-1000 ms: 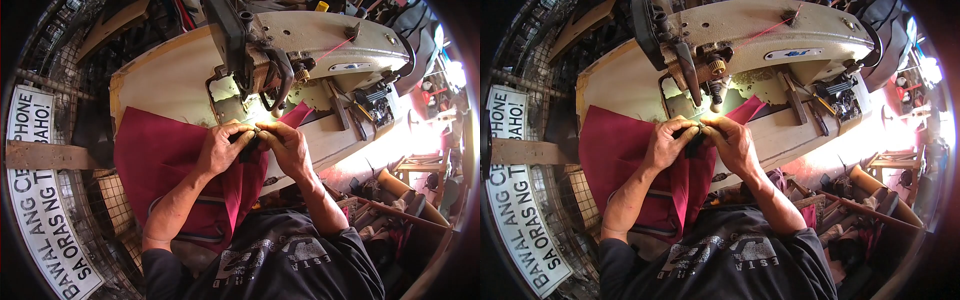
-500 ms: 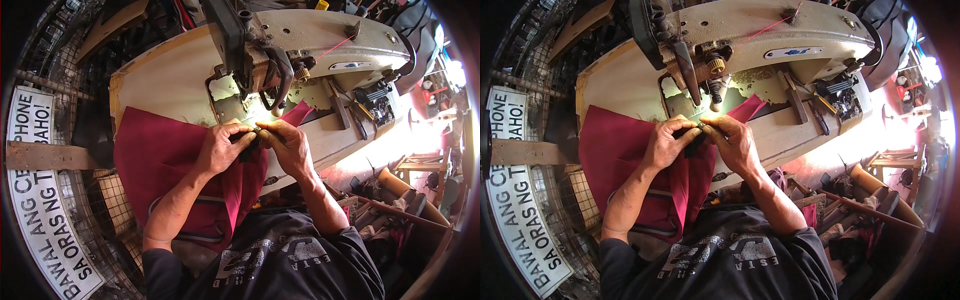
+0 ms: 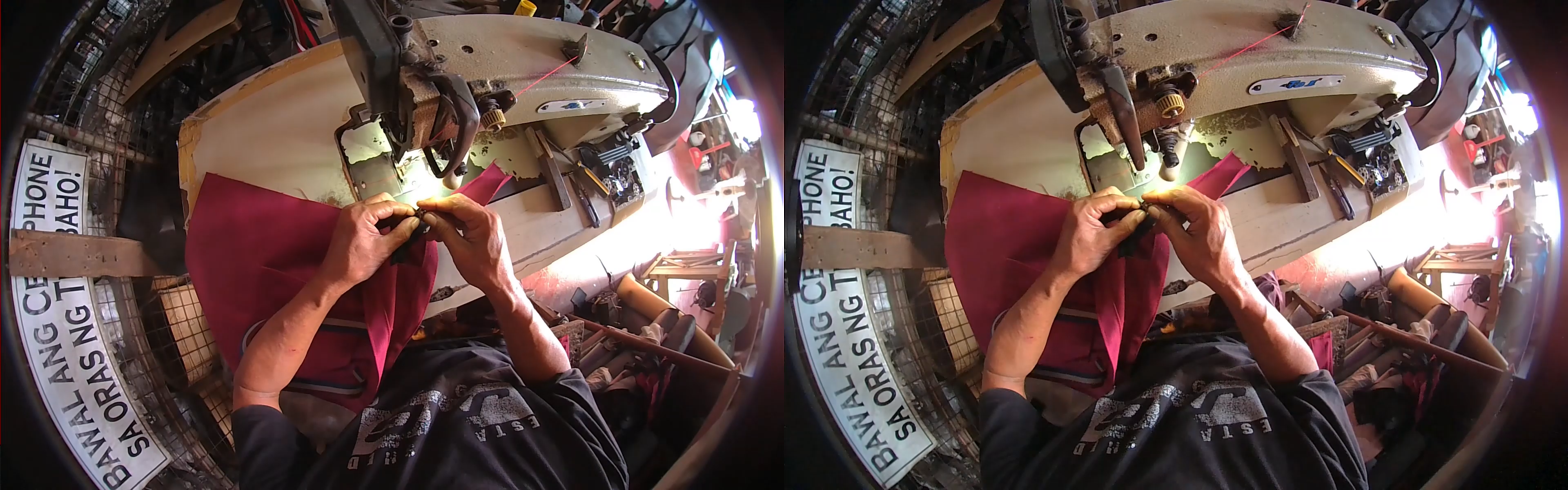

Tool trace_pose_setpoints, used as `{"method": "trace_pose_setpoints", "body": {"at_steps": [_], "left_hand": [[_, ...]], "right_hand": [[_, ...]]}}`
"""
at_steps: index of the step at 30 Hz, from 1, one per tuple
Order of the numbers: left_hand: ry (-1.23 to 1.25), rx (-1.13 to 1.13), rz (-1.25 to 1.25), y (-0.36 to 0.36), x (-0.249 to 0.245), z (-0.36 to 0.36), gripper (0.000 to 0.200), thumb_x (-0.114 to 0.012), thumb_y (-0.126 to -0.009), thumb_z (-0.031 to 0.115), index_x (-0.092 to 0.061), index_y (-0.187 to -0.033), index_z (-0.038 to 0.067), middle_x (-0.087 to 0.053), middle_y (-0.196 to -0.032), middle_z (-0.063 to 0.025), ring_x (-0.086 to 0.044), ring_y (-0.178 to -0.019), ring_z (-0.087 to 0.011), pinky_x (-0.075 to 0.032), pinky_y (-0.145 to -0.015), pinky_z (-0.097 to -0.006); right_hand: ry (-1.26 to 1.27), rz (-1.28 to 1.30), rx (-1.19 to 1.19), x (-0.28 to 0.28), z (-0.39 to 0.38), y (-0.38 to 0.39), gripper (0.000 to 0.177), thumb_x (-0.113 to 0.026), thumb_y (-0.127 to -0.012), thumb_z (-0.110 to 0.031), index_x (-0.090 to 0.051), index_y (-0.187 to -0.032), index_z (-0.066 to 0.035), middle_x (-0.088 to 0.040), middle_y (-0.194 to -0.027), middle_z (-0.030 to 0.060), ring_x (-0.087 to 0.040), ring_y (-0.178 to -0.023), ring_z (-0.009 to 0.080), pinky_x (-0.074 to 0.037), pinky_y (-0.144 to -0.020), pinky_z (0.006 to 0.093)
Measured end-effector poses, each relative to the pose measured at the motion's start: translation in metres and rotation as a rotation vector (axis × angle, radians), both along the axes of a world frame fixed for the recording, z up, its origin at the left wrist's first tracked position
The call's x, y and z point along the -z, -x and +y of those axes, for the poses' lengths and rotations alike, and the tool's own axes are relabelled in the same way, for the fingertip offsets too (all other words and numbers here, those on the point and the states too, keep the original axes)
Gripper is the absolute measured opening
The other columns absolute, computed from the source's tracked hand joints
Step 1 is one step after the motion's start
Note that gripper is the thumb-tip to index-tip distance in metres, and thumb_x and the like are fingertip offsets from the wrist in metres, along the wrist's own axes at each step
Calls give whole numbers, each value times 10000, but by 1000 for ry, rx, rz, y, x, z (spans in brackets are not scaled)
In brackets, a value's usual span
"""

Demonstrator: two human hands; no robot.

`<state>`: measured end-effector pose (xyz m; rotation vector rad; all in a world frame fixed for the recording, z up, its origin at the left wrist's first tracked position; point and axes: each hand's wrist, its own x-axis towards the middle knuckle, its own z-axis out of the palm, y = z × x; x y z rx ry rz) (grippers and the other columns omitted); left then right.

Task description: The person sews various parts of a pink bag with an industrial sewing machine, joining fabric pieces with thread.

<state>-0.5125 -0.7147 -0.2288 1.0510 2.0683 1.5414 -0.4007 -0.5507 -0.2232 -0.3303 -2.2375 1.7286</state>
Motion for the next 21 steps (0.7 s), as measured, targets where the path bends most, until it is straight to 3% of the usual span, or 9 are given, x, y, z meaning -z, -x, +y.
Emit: {"method": "trace_pose_setpoints", "body": {"at_steps": [9, 21], "left_hand": [[-18, -11, 71, 0, 3, 1, 137, -750, -895, 104, -744, -986, 2, -659, -825, -95, -659, -739, -186, -509, -672, -330], [3, -18, 44, 0, 4, 1, 169, -764, -907, 135, -751, -1016, 8, -678, -845, -87, -675, -764, -183, -518, -695, -322]], "right_hand": [[-145, 72, 9, -4, -1, 2, 169, -704, -937, -64, -745, -1100, -52, -745, -984, 110, -744, -846, 197, -581, -744, 327], [91, -135, 78, -2, -6, -3, 191, -707, -947, -92, -752, -1115, -13, -773, -927, 88, -716, -829, 110, -558, -745, 271]]}}
